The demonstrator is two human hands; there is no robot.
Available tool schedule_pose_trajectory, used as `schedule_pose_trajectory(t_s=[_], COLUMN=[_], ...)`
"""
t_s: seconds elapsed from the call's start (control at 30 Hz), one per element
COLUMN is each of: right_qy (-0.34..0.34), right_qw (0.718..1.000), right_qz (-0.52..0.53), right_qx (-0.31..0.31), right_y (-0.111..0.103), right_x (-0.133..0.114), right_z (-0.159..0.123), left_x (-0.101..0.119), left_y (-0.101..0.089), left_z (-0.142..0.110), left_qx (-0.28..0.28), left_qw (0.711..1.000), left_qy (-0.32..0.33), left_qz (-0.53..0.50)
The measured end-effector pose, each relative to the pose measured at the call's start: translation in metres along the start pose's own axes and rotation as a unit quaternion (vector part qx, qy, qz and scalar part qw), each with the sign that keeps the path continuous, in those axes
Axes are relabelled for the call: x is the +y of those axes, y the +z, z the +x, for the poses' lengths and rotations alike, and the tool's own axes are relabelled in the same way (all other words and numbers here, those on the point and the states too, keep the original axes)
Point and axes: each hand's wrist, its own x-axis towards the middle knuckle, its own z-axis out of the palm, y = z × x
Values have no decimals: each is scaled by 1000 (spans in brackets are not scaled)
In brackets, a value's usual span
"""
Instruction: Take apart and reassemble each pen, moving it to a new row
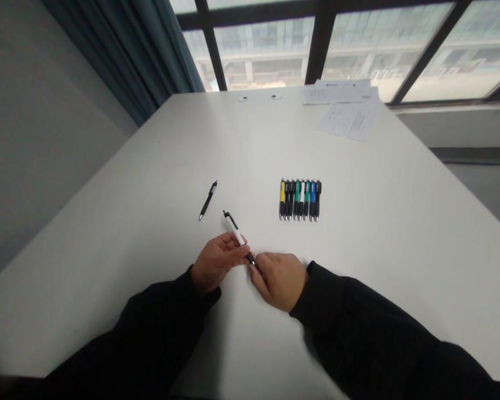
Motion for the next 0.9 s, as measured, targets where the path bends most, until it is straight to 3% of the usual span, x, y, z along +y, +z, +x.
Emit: schedule_pose_trajectory(t_s=[0.2, 0.4, 0.9], right_qy=[127, 248, 262], right_qw=[977, 940, 936], right_qz=[-171, -235, -234], right_qx=[-22, -25, -26], right_y=[-3, -6, -13], right_x=[16, 28, 28], right_z=[11, 30, 48], left_x=[1, 1, 0], left_y=[5, 5, 6], left_z=[-1, -3, -6], left_qx=[34, 26, 2], left_qw=[999, 1000, 1000], left_qy=[-5, -6, -12], left_qz=[-25, 5, 27])
